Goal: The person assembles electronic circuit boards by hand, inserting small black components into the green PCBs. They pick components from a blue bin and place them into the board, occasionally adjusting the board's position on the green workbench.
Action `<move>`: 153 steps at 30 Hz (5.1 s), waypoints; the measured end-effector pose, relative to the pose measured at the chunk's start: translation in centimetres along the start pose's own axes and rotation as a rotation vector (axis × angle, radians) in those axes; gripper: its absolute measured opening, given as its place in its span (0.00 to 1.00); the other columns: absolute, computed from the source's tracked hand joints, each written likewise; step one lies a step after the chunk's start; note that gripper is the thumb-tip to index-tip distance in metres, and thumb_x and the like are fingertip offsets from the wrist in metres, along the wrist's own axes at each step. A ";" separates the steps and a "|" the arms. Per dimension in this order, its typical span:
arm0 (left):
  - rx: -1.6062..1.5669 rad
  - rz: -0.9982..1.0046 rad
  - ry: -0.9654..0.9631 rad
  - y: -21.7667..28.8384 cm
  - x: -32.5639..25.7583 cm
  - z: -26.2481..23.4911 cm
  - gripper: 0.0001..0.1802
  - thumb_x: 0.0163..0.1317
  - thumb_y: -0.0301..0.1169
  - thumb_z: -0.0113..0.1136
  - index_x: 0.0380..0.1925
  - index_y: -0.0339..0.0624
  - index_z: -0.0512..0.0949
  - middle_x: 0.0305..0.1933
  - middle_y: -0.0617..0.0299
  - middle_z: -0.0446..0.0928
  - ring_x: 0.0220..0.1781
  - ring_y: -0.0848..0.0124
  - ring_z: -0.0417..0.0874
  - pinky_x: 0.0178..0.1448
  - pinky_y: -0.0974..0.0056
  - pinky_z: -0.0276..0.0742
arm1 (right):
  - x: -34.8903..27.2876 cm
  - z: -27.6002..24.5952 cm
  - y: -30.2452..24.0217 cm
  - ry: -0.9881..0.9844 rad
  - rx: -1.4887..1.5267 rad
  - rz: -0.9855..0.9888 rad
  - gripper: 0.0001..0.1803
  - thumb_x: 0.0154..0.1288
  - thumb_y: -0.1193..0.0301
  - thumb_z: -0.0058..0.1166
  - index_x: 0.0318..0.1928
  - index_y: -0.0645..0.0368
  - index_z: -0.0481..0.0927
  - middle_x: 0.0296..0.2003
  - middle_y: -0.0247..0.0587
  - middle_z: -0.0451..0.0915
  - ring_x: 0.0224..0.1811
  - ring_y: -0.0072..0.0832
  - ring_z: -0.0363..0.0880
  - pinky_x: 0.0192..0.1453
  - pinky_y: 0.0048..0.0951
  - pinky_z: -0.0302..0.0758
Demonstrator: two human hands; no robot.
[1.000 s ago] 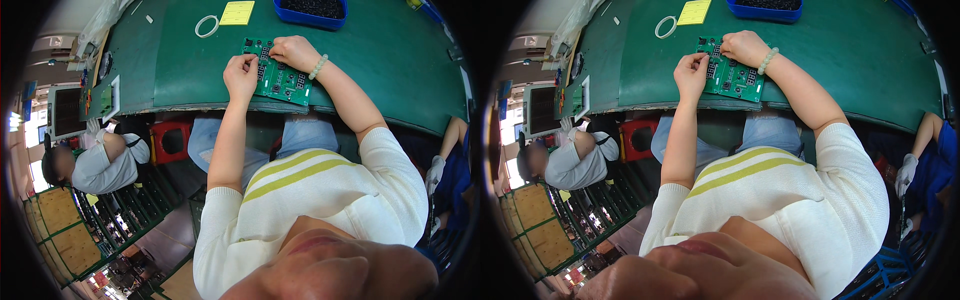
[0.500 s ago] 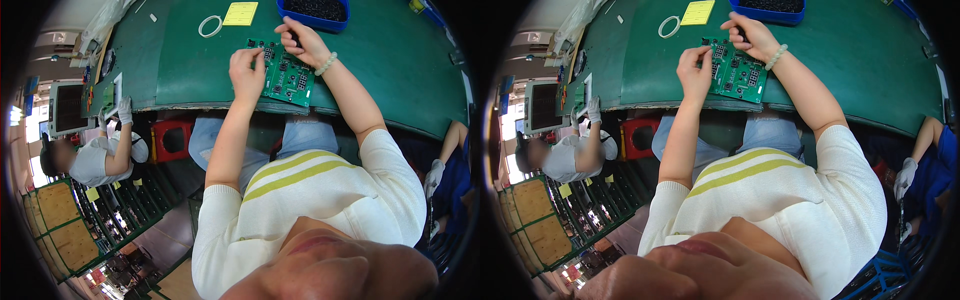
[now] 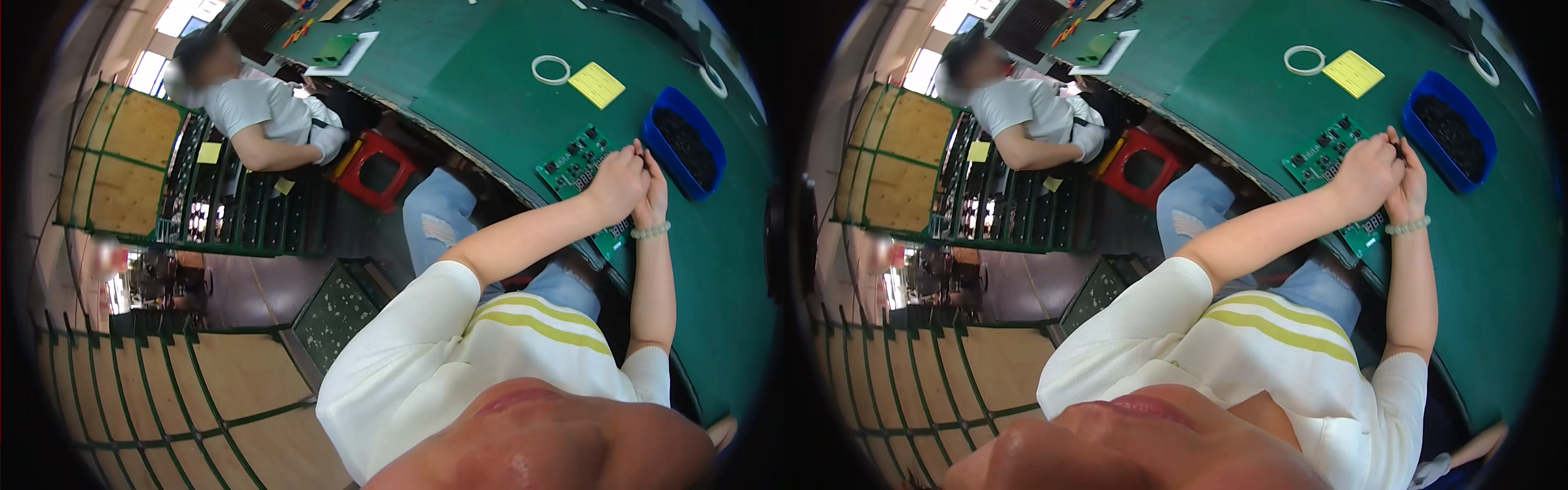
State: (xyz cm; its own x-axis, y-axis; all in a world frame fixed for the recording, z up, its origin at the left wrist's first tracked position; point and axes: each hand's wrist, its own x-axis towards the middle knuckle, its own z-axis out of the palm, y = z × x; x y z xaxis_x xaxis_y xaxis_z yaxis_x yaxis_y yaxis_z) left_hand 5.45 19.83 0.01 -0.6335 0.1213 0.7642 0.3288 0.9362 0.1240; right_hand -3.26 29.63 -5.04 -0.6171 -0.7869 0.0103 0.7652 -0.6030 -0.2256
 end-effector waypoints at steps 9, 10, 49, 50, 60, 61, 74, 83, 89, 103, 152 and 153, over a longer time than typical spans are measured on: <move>-0.045 -0.039 0.007 0.2 -0.5 -0.3 0.06 0.46 0.28 0.58 0.23 0.36 0.77 0.31 0.51 0.74 0.44 0.53 0.78 0.40 0.54 0.79 | -0.5 1.2 0.6 0.059 -0.047 -0.037 0.16 0.75 0.67 0.41 0.54 0.65 0.75 0.45 0.43 0.77 0.51 0.32 0.75 0.59 0.33 0.74; -0.061 -0.032 0.043 0.3 -0.5 -0.3 0.06 0.46 0.28 0.58 0.23 0.37 0.77 0.32 0.51 0.74 0.43 0.53 0.78 0.40 0.54 0.79 | -0.6 1.5 0.6 0.048 -0.036 -0.036 0.16 0.75 0.67 0.41 0.54 0.65 0.74 0.45 0.43 0.77 0.51 0.32 0.75 0.59 0.33 0.74; -0.031 -0.356 -0.373 -4.0 -4.4 -1.9 0.07 0.52 0.31 0.63 0.27 0.38 0.81 0.36 0.51 0.76 0.45 0.55 0.78 0.43 0.52 0.79 | -0.2 1.3 -2.4 0.078 -0.096 -0.148 0.20 0.71 0.75 0.43 0.60 0.74 0.64 0.35 0.40 0.65 0.30 0.23 0.61 0.26 0.20 0.61; -0.017 -0.371 -0.385 -4.0 -4.3 -2.0 0.08 0.52 0.31 0.63 0.27 0.38 0.81 0.36 0.51 0.76 0.44 0.55 0.78 0.44 0.52 0.79 | -0.1 1.4 -2.1 0.081 -0.116 -0.148 0.22 0.71 0.75 0.43 0.61 0.74 0.64 0.35 0.39 0.65 0.30 0.22 0.61 0.26 0.20 0.61; 0.042 -0.384 -0.298 -3.7 -4.9 -0.9 0.08 0.48 0.32 0.66 0.22 0.38 0.81 0.31 0.51 0.76 0.40 0.55 0.79 0.42 0.53 0.78 | -0.8 2.9 -1.6 0.146 -0.380 -0.193 0.27 0.69 0.79 0.45 0.67 0.72 0.60 0.38 0.38 0.70 0.30 0.18 0.63 0.23 0.15 0.59; 0.056 -0.375 -0.292 -3.6 -4.9 -0.9 0.08 0.48 0.32 0.66 0.21 0.38 0.80 0.31 0.52 0.76 0.39 0.55 0.79 0.41 0.52 0.78 | -0.7 3.0 -1.6 0.158 -0.409 -0.186 0.26 0.69 0.78 0.45 0.66 0.72 0.60 0.38 0.38 0.70 0.30 0.18 0.63 0.23 0.15 0.58; -0.277 -0.418 0.069 -4.2 -2.7 -2.6 0.06 0.53 0.28 0.66 0.28 0.39 0.80 0.31 0.54 0.77 0.35 0.56 0.79 0.39 0.55 0.76 | -0.8 3.9 -1.5 0.262 -0.544 0.043 0.27 0.76 0.56 0.43 0.57 0.72 0.72 0.22 0.22 0.58 0.19 0.11 0.54 0.18 0.13 0.50; -0.591 -0.381 -0.140 -3.7 1.3 -2.8 0.11 0.57 0.26 0.67 0.41 0.38 0.84 0.36 0.63 0.79 0.34 0.77 0.78 0.36 0.72 0.74 | -2.6 5.3 -1.0 0.146 -0.715 0.201 0.17 0.73 0.60 0.50 0.41 0.63 0.77 0.21 0.23 0.63 0.17 0.09 0.54 0.15 0.13 0.47; -0.998 -0.650 -0.316 -4.4 1.8 -2.2 0.12 0.58 0.21 0.66 0.43 0.31 0.82 0.38 0.60 0.81 0.38 0.77 0.81 0.44 0.72 0.82 | -2.4 4.5 -1.1 0.130 -0.716 0.231 0.16 0.73 0.57 0.49 0.35 0.58 0.74 0.21 0.24 0.63 0.17 0.09 0.54 0.14 0.13 0.47; -0.873 -0.917 -0.230 -9.3 2.0 -2.8 0.08 0.60 0.25 0.64 0.39 0.35 0.83 0.34 0.60 0.83 0.29 0.79 0.79 0.31 0.73 0.74 | -2.0 3.6 -3.7 0.179 -0.455 -0.097 0.21 0.71 0.72 0.39 0.58 0.73 0.71 0.29 0.30 0.66 0.23 0.13 0.59 0.16 0.11 0.53; -0.390 -0.382 -0.177 -5.9 2.2 3.7 0.10 0.53 0.30 0.71 0.33 0.37 0.85 0.30 0.57 0.81 0.29 0.70 0.80 0.36 0.66 0.77 | 1.6 -0.3 -4.5 0.354 -1.047 -0.068 0.13 0.67 0.63 0.59 0.36 0.62 0.82 0.24 0.26 0.74 0.19 0.09 0.63 0.18 0.12 0.56; -0.415 -0.414 -0.178 -6.0 2.1 3.9 0.09 0.53 0.30 0.70 0.33 0.36 0.85 0.30 0.58 0.81 0.29 0.71 0.81 0.36 0.66 0.77 | 1.5 -0.3 -4.5 0.346 -1.026 -0.069 0.14 0.68 0.62 0.59 0.36 0.62 0.81 0.24 0.25 0.73 0.19 0.09 0.63 0.18 0.12 0.56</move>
State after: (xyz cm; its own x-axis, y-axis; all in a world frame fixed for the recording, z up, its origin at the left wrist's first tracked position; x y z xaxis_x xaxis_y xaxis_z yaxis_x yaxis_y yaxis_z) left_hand -0.57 15.73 -1.57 -0.8624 -0.1386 0.4868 0.2529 0.7151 0.6516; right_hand -7.73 31.19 -4.28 -0.7942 -0.5790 -0.1844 0.3076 -0.1215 -0.9437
